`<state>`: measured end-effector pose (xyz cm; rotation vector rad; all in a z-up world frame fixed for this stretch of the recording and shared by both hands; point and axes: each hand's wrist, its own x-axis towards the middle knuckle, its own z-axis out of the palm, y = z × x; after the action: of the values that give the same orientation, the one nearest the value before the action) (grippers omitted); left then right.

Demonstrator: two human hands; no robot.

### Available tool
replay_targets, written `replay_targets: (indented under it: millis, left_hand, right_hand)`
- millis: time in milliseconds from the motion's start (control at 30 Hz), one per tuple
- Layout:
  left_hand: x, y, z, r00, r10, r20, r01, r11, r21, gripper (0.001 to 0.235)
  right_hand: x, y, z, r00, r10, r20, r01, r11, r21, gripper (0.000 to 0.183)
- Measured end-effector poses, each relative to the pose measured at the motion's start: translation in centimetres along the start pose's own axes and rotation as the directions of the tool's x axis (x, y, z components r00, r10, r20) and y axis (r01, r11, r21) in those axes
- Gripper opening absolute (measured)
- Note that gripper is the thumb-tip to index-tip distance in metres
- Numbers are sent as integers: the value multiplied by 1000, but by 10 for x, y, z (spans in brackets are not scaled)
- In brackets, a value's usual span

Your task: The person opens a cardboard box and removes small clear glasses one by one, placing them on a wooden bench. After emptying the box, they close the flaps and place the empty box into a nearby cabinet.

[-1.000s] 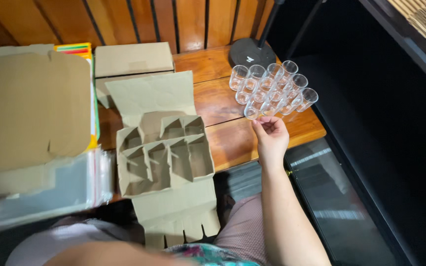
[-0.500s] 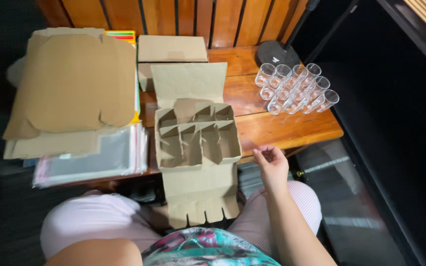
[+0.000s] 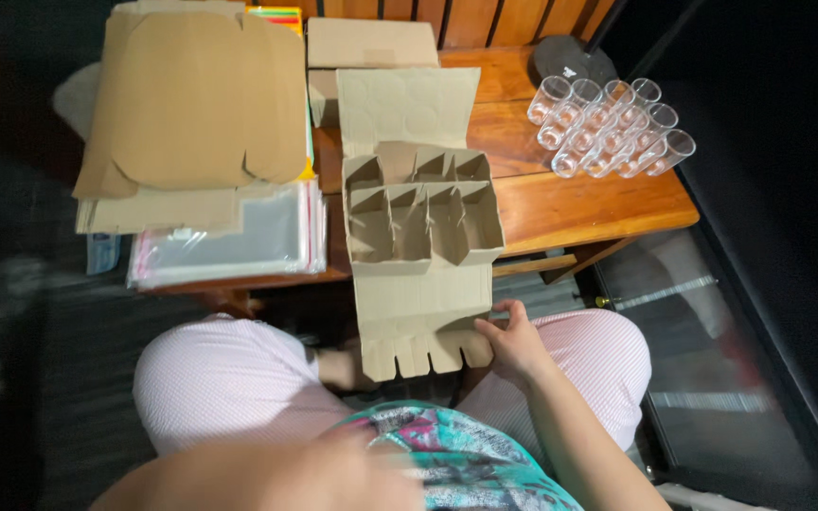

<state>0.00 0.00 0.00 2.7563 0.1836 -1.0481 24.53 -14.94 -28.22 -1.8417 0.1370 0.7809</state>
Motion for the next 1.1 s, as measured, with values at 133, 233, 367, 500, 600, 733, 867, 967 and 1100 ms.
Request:
replay_targets:
  millis: [133,233,367,500,600,733,867,967,1100]
  left_hand:
    - [83,-78,65,499,263,-825,-834,403,-376,11]
    - [156,-112,144,921,-261,-290,-58,644,-763,16]
    - [220,-131,232,863,-296,-408,-274,404,-873,23]
    - [210,-120,227,792,-229,-566,-474,353,-806,60]
    - [182,-115,198,701,-238,-672,-413,633,-655,54]
    - [184,-105,191,521,-280,-806,-467,697,-544,35]
    - [170,-94,165,335,-224,-915,-562,732,-385,9]
    - [162,-88,145,244,-184,-952,-554,779,-293,16]
    - [182,-93,128,96,-190,-977,-505,836,-213,13]
  right_hand:
    - [-20,0,-5,999,37,20,-34,993,-117,37]
    - [-22,11,-13,998,10,68,-8,999,-32,29]
    - [-6,39,-27,969,-93,230,62,988,139,10]
    - [-22,32,-33,961,-79,266,26,980,198,35]
    - [-42,14,-39,948,-141,286,102,984,146,50]
    - [-58,-2,-46,939,-172,297,151,984,93,46]
    - [-45,2,-61,793,-543,275,560,828,20,4]
    - [-46,-12,-69,667,-698,259,727,686,-23,3]
    - [-44,-43,-64,549,-825,138,834,527,-166,10]
